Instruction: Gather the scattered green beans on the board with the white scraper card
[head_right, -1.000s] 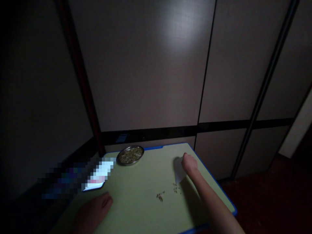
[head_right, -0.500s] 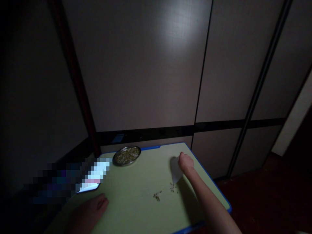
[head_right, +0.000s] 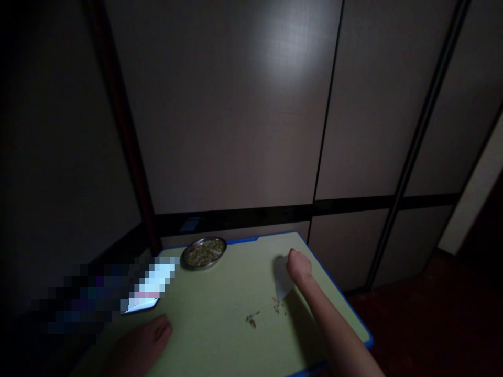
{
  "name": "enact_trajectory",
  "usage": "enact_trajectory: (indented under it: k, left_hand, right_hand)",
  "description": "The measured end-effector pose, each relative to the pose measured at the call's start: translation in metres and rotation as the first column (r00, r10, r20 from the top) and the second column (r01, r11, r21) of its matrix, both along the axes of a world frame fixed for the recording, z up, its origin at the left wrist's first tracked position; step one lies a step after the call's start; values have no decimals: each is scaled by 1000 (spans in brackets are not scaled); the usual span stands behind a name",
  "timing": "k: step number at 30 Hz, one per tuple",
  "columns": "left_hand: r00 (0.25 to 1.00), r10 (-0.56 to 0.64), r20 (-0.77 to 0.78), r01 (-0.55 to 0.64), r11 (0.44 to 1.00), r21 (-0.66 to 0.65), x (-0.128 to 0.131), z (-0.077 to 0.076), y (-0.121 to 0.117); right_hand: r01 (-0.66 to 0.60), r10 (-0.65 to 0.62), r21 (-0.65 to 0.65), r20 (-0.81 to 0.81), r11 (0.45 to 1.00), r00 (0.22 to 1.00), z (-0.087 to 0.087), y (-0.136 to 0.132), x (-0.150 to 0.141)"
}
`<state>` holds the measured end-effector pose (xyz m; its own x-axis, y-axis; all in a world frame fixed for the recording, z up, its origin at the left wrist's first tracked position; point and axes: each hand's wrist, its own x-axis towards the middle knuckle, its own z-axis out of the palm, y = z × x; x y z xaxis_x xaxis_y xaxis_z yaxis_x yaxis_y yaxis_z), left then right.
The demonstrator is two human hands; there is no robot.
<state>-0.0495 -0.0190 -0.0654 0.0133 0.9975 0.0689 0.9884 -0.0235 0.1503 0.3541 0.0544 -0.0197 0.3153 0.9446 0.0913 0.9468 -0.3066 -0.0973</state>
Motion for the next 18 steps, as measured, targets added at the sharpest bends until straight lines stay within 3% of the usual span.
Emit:
enact_trajectory:
  k: [4, 18]
  left_hand:
    - [1000, 2, -4, -2, 1000, 7, -2, -4, 3]
    - [999, 0, 36, 1, 1000, -16, 0, 1, 1]
  right_hand:
    - [-5, 5, -10, 0, 1000, 1000, 0, -1, 2]
    - [13, -13, 8, -10, 1000, 1000, -6, -13, 17]
